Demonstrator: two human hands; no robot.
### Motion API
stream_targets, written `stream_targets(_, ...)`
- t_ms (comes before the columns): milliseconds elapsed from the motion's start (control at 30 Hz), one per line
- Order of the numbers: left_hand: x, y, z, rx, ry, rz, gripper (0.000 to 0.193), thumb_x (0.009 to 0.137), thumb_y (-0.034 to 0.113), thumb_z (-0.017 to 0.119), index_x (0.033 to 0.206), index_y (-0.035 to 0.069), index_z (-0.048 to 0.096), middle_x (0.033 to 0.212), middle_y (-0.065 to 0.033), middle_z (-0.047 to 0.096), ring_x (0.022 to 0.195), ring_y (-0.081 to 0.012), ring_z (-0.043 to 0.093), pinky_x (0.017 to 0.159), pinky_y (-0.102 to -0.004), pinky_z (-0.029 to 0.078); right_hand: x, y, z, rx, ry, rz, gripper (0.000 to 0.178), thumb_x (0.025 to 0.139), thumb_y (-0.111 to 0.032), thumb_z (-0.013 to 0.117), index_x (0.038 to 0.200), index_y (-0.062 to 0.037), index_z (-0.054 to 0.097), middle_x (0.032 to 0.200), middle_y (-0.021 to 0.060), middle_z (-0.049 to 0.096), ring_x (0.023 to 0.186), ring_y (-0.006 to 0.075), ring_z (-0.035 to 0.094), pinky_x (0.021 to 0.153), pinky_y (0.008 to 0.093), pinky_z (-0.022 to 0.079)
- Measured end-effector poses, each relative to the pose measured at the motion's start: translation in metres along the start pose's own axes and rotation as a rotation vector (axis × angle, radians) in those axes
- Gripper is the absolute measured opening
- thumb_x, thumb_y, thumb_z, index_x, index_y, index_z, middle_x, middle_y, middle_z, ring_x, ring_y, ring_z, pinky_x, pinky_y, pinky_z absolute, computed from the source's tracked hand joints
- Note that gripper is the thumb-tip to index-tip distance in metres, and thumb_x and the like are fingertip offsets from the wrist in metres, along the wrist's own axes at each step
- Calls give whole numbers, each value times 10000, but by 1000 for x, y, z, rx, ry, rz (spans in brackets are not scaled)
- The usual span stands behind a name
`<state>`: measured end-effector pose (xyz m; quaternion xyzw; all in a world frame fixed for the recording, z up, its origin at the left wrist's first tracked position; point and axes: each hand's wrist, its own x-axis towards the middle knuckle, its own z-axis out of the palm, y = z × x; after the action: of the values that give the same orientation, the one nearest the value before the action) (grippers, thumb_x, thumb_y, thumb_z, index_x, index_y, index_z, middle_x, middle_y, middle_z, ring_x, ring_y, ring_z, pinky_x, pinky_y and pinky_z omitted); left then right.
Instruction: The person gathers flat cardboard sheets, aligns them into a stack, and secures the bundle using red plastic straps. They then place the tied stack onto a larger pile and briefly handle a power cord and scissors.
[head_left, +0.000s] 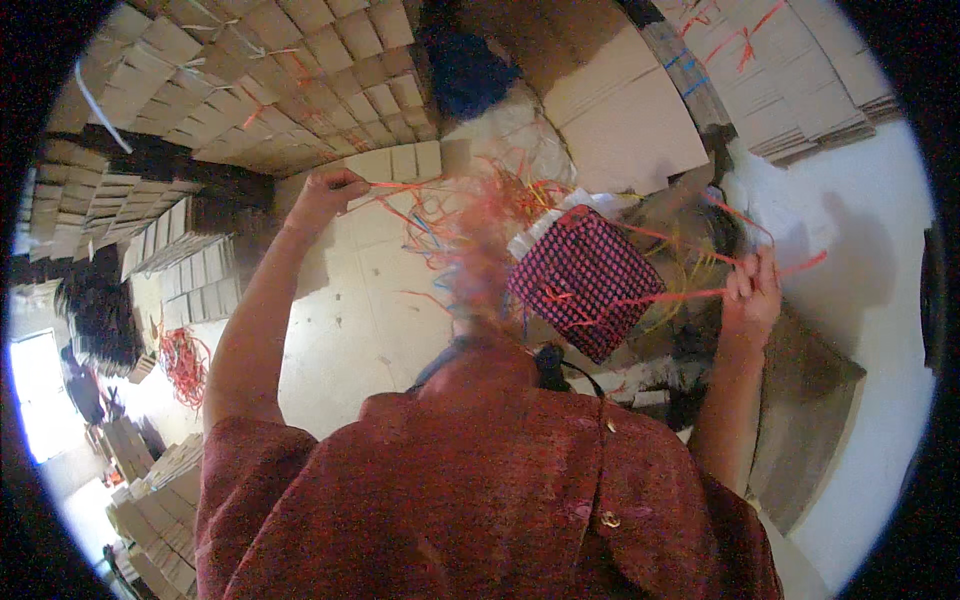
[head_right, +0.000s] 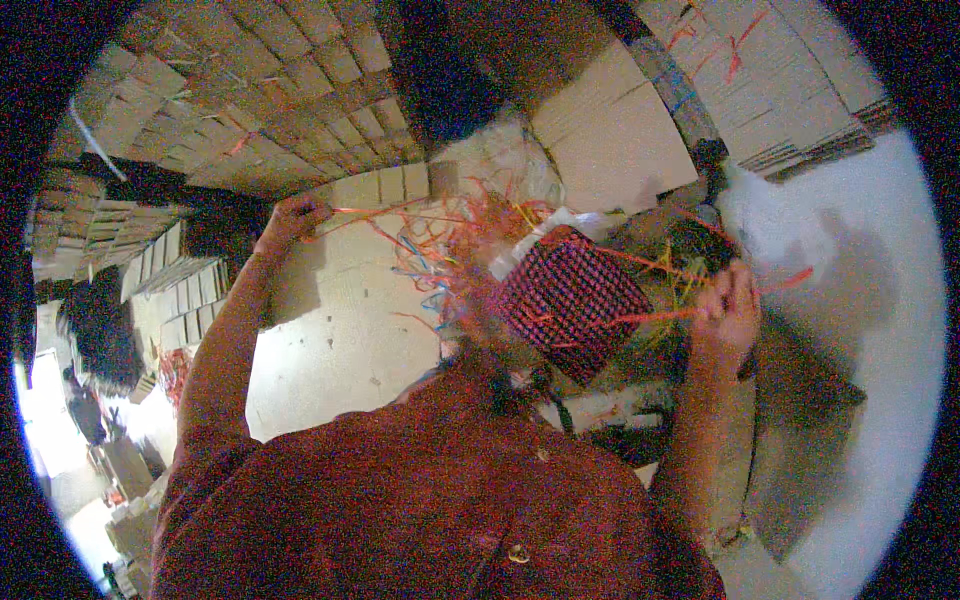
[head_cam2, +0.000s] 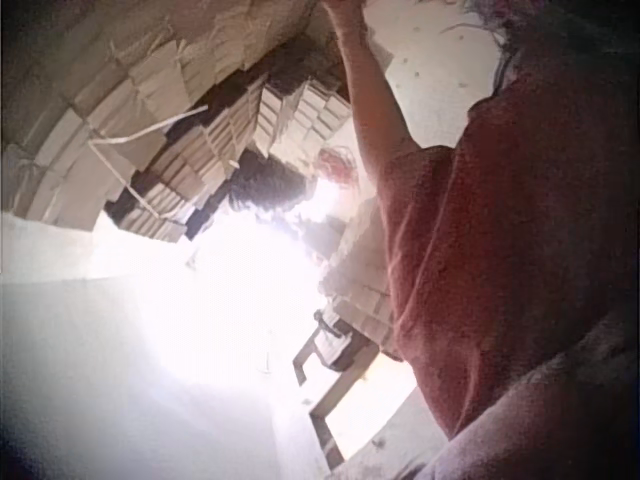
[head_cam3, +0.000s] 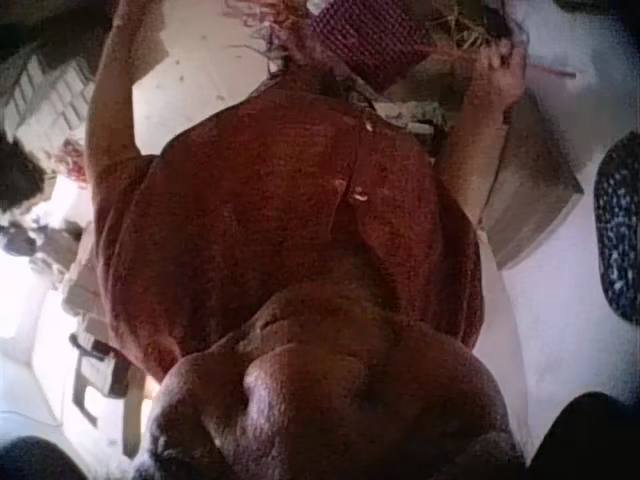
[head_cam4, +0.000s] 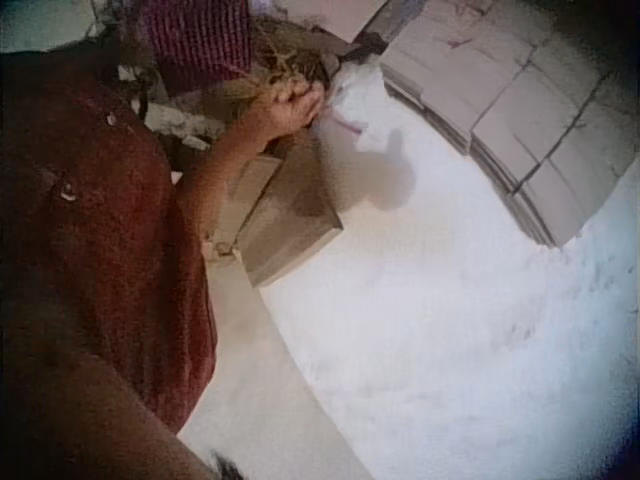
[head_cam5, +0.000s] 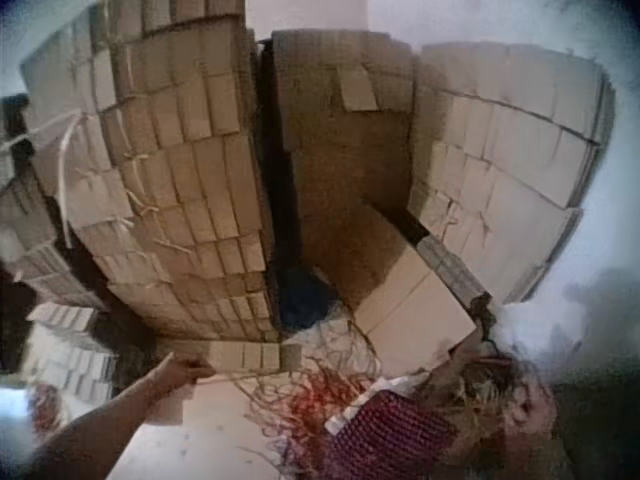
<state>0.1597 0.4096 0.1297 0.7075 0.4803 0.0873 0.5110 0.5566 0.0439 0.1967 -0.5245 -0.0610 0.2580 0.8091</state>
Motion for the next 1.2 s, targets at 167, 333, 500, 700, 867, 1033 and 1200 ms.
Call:
stream_targets(167, -9, -1, -7, 70, 118, 108, 134, 762, 162, 662, 775, 29, 648, 654, 44, 547, 616, -50, 441, 569, -226, 378, -4, -32, -59, -30, 12, -9, 187, 954, -211, 394, 1003, -55, 485, 686, -4, 437, 464, 52, 312, 412, 209, 274)
stream_targets(333, 17, -21, -6, 106, 130, 74, 221, 778, 233, 635, 784, 13, 644, 666, 9, 570, 630, -76, 471, 581, -255, 396, -5, -55, -102, -312, 45, -180, 78, 899, -125, 471, 884, -50, 487, 622, -28, 361, 481, 56, 322, 398, 193, 291)
stream_targets(500, -31, -82, -3, -167, 121, 128, 296, 777, 276, 640, 969, 51, 629, 894, -52, 610, 788, -109, 528, 686, -281, 440, -28, -42, -71, -45, 0, 30, 54, 841, -127, 527, 859, -76, 533, 645, -27, 457, 490, 60, 383, 423, 195, 319)
stream_targets(700, -88, -28, 98, 223, -144, 198, 337, 835, 143, 579, 1144, 15, 541, 1075, -113, 584, 975, -181, 540, 843, -303, 420, -85, -2, 15, -395, -141, 121, 154, 894, -180, 451, 888, -58, 545, 596, -23, 438, 472, 47, 330, 421, 205, 255)
stream_targets(867, -129, 118, 212, -349, -441, 348, 292, 893, 181, 502, 1112, -8, 542, 1005, -96, 598, 934, -162, 550, 837, -291, 426, -127, 57, 35, -674, -458, -1, 162, 888, -183, 465, 892, -63, 574, 673, -28, 507, 556, 43, 422, 477, 188, 318)
stream_targets(1033, -121, 166, 218, -260, -367, 418, 237, 883, 196, 509, 1018, 10, 566, 924, -102, 612, 875, -160, 576, 759, -295, 458, -145, 96, 28, -676, -485, 198, 237, 905, -206, 458, 1043, -68, 593, 733, -37, 560, 605, 39, 469, 505, 205, 390)
stream_targets(1200, -126, 141, 216, 90, -319, 706, 189, 882, 183, 489, 940, 29, 582, 809, -139, 603, 707, -269, 592, 630, -340, 466, -147, 80, 28, -805, -441, 52, 232, 860, -210, 469, 961, -18, 549, 822, 139, 578, 718, 287, 560, 627, 384, 451)
